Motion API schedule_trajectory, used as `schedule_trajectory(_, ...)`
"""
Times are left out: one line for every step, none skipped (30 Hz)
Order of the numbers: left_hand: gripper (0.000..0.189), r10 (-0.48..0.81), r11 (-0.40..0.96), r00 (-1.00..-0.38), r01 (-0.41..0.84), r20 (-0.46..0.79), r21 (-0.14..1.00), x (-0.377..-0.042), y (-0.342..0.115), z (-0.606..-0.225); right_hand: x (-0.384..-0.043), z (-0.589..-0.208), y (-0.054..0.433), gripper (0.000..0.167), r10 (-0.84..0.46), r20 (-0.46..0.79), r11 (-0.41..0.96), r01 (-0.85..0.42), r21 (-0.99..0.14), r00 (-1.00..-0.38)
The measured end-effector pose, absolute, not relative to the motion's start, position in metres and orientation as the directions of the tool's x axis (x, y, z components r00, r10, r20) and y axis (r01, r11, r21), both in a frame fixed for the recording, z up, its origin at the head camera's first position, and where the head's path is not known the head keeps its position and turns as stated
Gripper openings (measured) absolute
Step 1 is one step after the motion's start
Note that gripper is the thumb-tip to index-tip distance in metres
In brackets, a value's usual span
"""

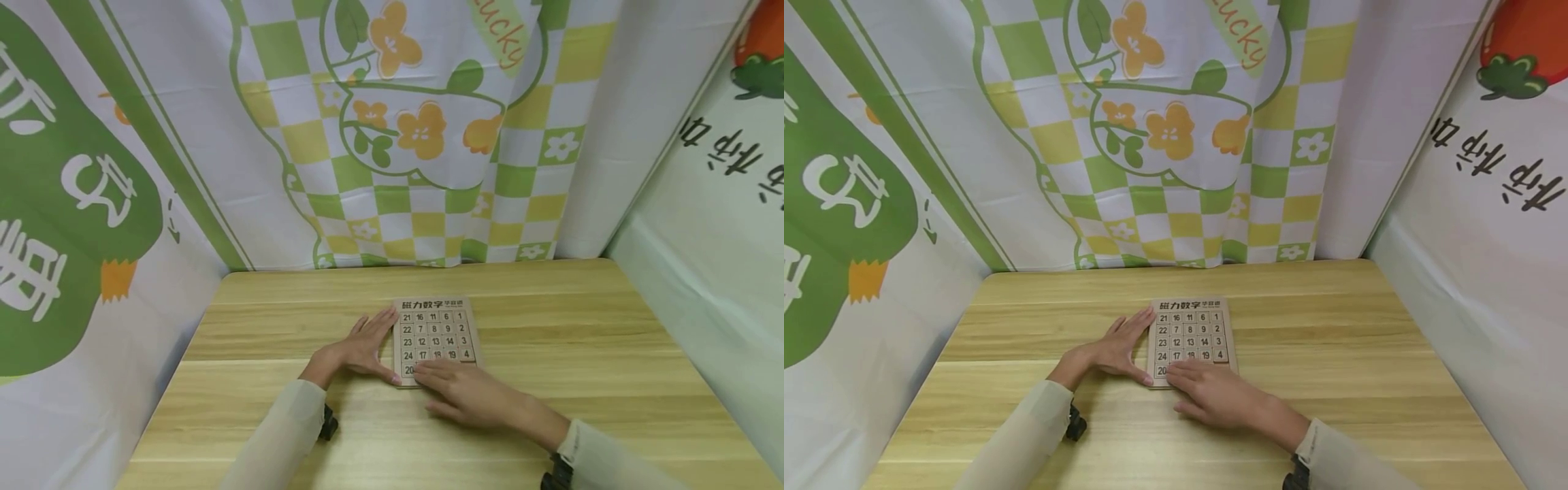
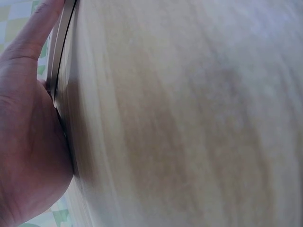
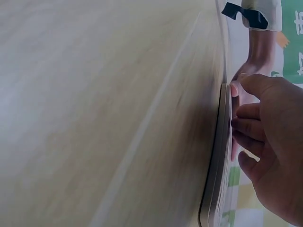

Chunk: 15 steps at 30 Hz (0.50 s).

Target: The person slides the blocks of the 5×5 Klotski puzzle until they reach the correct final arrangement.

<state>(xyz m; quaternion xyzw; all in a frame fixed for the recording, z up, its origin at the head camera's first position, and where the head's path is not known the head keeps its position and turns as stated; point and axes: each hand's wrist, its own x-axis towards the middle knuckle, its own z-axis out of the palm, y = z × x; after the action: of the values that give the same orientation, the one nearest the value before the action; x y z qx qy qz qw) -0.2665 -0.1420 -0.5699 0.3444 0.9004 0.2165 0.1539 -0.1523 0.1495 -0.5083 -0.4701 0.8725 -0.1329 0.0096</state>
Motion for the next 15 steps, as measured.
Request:
schedule_trajectory(0.149, 0.687, 0.671, -0.715, 0.556, -0.128, 0.491, -0.2668, -0.1419, -0.5704, -0.1526, -0.5088, 0.1479, 0.058, -0.826, 0.108, 0.520, -0.821, -0.236, -0.554)
schedule_trajectory(0.149, 0.688, 0.674, -0.715, 0.562, -0.128, 0.479, -0.2671, -0.1420, -0.5716, -0.1528, -0.5094, 0.1466, 0.058, -0.828, 0.109, 0.517, -0.824, -0.232, -0.550)
schedule_trajectory(0.150, 0.687, 0.674, -0.715, 0.563, -0.126, 0.478, -0.2675, -0.1420, -0.5725, -0.1531, -0.5098, 0.1453, 0.057, -0.830, 0.110, 0.515, -0.826, -0.228, -0.548)
schedule_trajectory(0.150, 0.688, 0.673, -0.715, 0.567, -0.123, 0.475, -0.2678, -0.1420, -0.5732, -0.1534, -0.5104, 0.1442, 0.057, -0.831, 0.110, 0.513, -0.828, -0.226, -0.545)
schedule_trajectory(0.150, 0.689, 0.674, -0.715, 0.570, -0.121, 0.471, -0.2679, -0.1421, -0.5735, -0.1538, -0.5109, 0.1432, 0.057, -0.833, 0.111, 0.510, -0.830, -0.224, -0.542)
schedule_trajectory(0.150, 0.690, 0.671, -0.714, 0.571, -0.117, 0.473, -0.2681, -0.1422, -0.5740, -0.1541, -0.5110, 0.1423, 0.057, -0.835, 0.112, 0.507, -0.832, -0.226, -0.539)
schedule_trajectory(0.150, 0.691, 0.669, -0.714, 0.572, -0.115, 0.474, -0.2679, -0.1422, -0.5739, -0.1543, -0.5113, 0.1416, 0.057, -0.836, 0.111, 0.504, -0.833, -0.226, -0.537)
schedule_trajectory(0.150, 0.692, 0.667, -0.713, 0.573, -0.112, 0.476, -0.2679, -0.1423, -0.5741, -0.1547, -0.5113, 0.1409, 0.057, -0.838, 0.111, 0.502, -0.834, -0.229, -0.535)
schedule_trajectory(0.150, 0.692, 0.666, -0.713, 0.572, -0.111, 0.479, -0.2680, -0.1424, -0.5743, -0.1550, -0.5112, 0.1403, 0.058, -0.839, 0.109, 0.501, -0.835, -0.230, -0.533)
schedule_trajectory(0.150, 0.692, 0.667, -0.713, 0.573, -0.111, 0.477, -0.2681, -0.1426, -0.5744, -0.1552, -0.5114, 0.1400, 0.058, -0.840, 0.107, 0.500, -0.836, -0.228, -0.532)
schedule_trajectory(0.150, 0.692, 0.668, -0.713, 0.572, -0.113, 0.477, -0.2682, -0.1427, -0.5745, -0.1554, -0.5113, 0.1396, 0.058, -0.841, 0.106, 0.498, -0.837, -0.227, -0.530)
schedule_trajectory(0.150, 0.691, 0.669, -0.714, 0.572, -0.114, 0.475, -0.2683, -0.1428, -0.5744, -0.1556, -0.5113, 0.1394, 0.058, -0.843, 0.104, 0.497, -0.838, -0.226, -0.528)
schedule_trajectory(0.150, 0.691, 0.671, -0.713, 0.573, -0.116, 0.471, -0.2684, -0.1427, -0.5743, -0.1558, -0.5116, 0.1392, 0.058, -0.844, 0.103, 0.497, -0.839, -0.221, -0.527)
schedule_trajectory(0.150, 0.690, 0.672, -0.714, 0.572, -0.118, 0.469, -0.2684, -0.1427, -0.5739, -0.1560, -0.5118, 0.1391, 0.058, -0.844, 0.102, 0.497, -0.840, -0.219, -0.526)
schedule_trajectory(0.150, 0.690, 0.672, -0.714, 0.571, -0.119, 0.472, -0.2683, -0.1428, -0.5731, -0.1560, -0.5119, 0.1390, 0.058, -0.845, 0.102, 0.497, -0.841, -0.216, -0.526)
